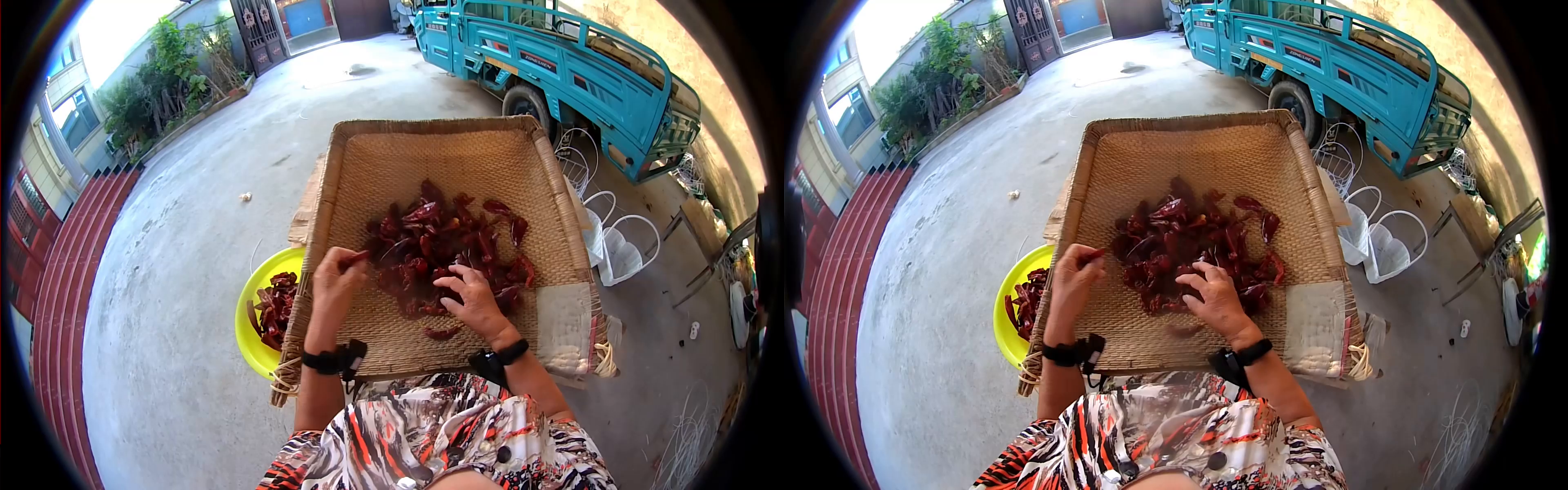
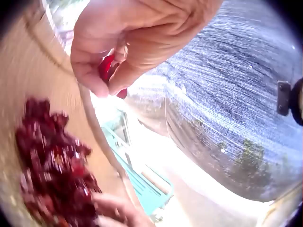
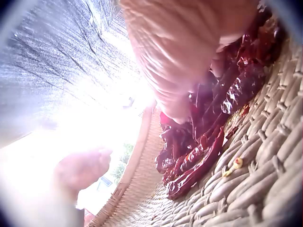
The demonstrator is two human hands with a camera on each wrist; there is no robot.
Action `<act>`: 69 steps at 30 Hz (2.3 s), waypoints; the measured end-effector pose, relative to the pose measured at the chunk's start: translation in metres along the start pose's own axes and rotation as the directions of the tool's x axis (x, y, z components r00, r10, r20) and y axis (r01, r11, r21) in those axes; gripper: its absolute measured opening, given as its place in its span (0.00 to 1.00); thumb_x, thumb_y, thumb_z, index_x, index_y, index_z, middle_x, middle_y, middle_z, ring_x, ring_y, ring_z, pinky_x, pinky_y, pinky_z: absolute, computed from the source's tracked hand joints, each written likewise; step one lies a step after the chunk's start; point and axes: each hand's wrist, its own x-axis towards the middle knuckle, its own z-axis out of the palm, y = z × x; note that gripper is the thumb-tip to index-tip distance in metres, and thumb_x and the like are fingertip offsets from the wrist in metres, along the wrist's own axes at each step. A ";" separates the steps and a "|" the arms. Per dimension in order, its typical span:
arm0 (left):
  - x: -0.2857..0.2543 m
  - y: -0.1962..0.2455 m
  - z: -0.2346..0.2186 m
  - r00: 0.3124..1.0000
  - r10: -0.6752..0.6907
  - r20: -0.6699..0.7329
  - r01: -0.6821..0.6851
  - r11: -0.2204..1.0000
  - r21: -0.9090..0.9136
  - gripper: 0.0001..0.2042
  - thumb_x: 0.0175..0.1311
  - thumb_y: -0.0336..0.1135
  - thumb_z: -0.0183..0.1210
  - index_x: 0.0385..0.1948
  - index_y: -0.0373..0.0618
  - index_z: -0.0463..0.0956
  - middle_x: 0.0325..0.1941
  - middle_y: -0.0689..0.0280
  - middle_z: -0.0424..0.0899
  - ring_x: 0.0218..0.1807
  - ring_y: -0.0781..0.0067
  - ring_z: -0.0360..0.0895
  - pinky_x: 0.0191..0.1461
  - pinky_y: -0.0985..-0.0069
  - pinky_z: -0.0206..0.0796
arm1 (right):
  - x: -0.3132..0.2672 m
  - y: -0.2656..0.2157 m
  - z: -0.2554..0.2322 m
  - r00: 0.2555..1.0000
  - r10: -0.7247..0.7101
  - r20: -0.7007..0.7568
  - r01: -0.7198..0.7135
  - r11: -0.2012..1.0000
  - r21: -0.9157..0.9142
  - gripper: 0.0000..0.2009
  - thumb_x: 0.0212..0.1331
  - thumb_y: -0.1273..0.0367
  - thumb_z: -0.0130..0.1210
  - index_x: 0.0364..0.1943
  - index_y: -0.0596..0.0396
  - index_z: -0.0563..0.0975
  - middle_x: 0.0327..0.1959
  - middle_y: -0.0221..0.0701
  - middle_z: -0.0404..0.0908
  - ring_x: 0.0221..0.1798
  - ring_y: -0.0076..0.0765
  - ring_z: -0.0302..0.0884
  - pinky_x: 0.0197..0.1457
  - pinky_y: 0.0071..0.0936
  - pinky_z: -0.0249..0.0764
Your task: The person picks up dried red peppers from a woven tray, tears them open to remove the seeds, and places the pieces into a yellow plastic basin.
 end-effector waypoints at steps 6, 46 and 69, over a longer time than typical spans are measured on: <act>-0.007 -0.005 -0.097 0.880 0.287 -0.379 0.107 0.657 0.746 0.05 0.57 0.23 0.53 0.32 0.35 0.76 0.33 0.47 0.81 0.37 0.45 0.80 0.43 0.56 0.70 | -0.002 0.005 0.005 0.997 -0.033 0.067 0.039 0.995 -0.090 0.19 0.50 0.70 0.66 0.49 0.45 0.80 0.61 0.40 0.71 0.63 0.53 0.66 0.67 0.42 0.64; -0.011 -0.046 0.082 0.828 -0.160 0.538 0.321 0.921 -0.220 0.16 0.72 0.38 0.56 0.55 0.42 0.73 0.44 0.70 0.81 0.39 0.82 0.81 0.40 0.84 0.72 | 0.005 -0.003 0.002 0.969 0.247 -0.006 -0.149 0.605 0.782 0.10 0.62 0.81 0.54 0.45 0.57 0.75 0.40 0.24 0.79 0.44 0.17 0.74 0.50 0.18 0.72; -0.012 -0.059 0.085 0.823 -0.209 0.528 0.379 0.895 -0.237 0.11 0.75 0.38 0.51 0.53 0.48 0.70 0.40 0.70 0.80 0.33 0.83 0.81 0.37 0.81 0.78 | 0.005 -0.001 0.009 0.979 0.189 -0.074 -0.103 0.777 0.622 0.09 0.59 0.76 0.61 0.44 0.55 0.79 0.39 0.24 0.81 0.40 0.18 0.76 0.45 0.20 0.75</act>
